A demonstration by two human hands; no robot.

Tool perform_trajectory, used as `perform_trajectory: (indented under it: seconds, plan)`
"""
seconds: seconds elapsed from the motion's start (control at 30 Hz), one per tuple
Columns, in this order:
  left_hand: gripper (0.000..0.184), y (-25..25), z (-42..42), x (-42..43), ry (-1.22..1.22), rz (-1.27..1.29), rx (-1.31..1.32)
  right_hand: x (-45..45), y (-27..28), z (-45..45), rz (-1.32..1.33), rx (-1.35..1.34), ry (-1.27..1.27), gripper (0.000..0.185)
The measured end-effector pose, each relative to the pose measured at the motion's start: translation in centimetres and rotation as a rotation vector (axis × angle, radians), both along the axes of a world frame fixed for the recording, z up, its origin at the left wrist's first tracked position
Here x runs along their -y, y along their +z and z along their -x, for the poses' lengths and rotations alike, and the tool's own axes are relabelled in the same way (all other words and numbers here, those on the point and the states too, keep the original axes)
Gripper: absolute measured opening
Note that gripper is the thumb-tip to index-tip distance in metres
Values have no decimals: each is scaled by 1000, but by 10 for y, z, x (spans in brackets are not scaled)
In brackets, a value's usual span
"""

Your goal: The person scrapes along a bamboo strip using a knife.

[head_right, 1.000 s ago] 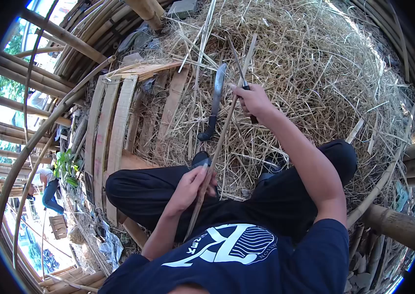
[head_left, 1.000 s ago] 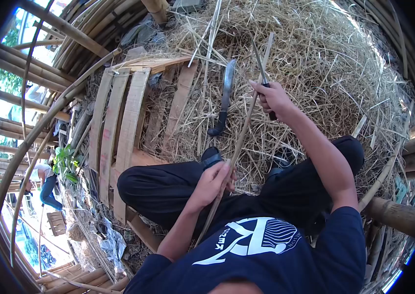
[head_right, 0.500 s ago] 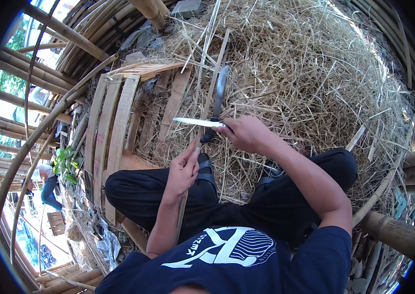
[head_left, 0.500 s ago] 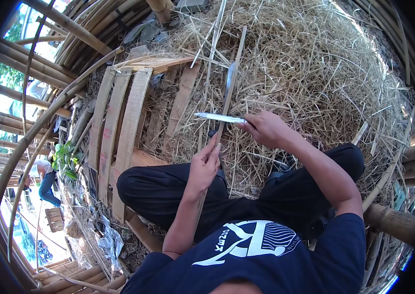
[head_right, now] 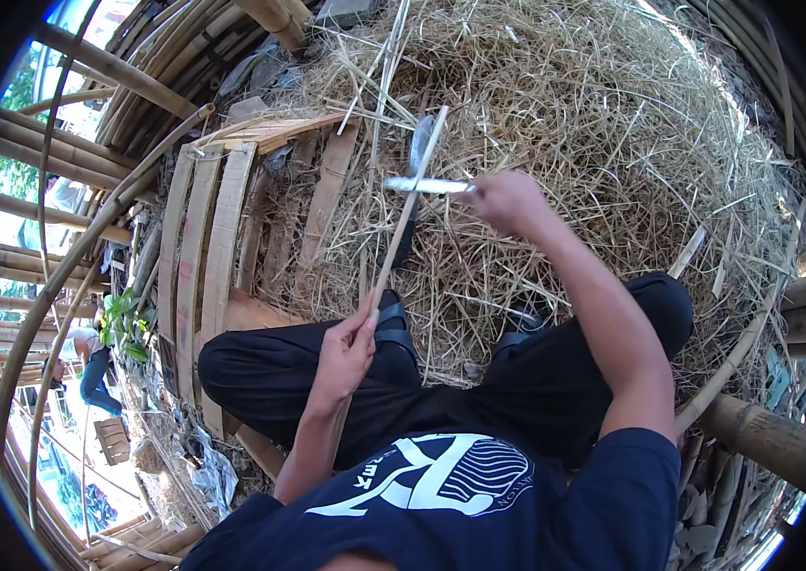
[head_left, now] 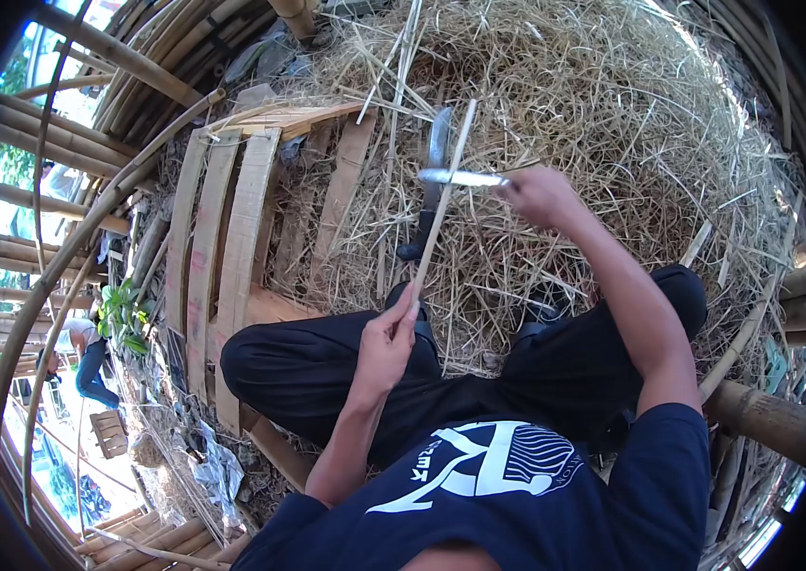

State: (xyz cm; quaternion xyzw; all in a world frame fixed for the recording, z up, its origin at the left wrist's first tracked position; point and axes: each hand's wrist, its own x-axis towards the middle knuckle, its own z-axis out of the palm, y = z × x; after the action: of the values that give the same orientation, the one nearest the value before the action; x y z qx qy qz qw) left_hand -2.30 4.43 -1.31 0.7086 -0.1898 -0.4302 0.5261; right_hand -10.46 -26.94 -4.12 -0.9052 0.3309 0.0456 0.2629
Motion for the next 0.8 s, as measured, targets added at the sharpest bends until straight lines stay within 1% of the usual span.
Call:
perform_trajectory:
  seconds: [0.03,0.07,0.1,0.13,0.17,0.23,0.27,0.3,0.33,0.37,0.43,0.47,0.57,0.63,0.7,0.77,0.8]
  plan:
    - [41,5,7,-12,-1,-7,1,27,-7,3,-82,-43,-250,48]
    - [40,13,14,-23,-10,-43,-33,62,-12,16,-26,13,-349,50]
    - [40,18,16,-29,-18,-72,-62,78,2,22,55,-7,-463,53]
    - [41,17,16,-35,3,-72,-59,82,7,25,205,179,-481,53]
    - [41,17,15,-36,13,-75,-61,78,5,21,201,177,-471,53]
    - [42,15,10,-28,46,-26,-73,48,17,6,-99,240,-312,52]
    - [42,15,9,-24,49,-22,-77,24,25,0,-137,239,-189,41]
    - [42,14,6,-18,43,-29,-14,-1,33,-3,-172,238,-70,32]
    - [42,15,3,-12,37,-34,52,-22,39,-6,-244,148,43,33]
    - [42,15,-1,-7,37,-25,56,-39,42,-7,-314,61,157,34]
    - [38,16,-7,-1,56,-72,228,-68,30,-1,-173,206,413,36]
    - [38,17,-7,1,57,-72,228,-76,25,0,-172,206,415,36]
    - [36,17,-4,11,9,-71,473,-80,20,3,-174,237,411,39]
    - [36,16,0,12,-11,-88,474,-70,22,5,-84,182,426,47]
    - [36,15,2,14,-32,-98,478,-65,24,6,-62,167,417,46]
    - [36,12,3,12,-19,-118,466,-63,22,4,5,71,429,38]
    - [36,15,3,8,-22,-121,465,-60,16,3,-54,40,321,33]
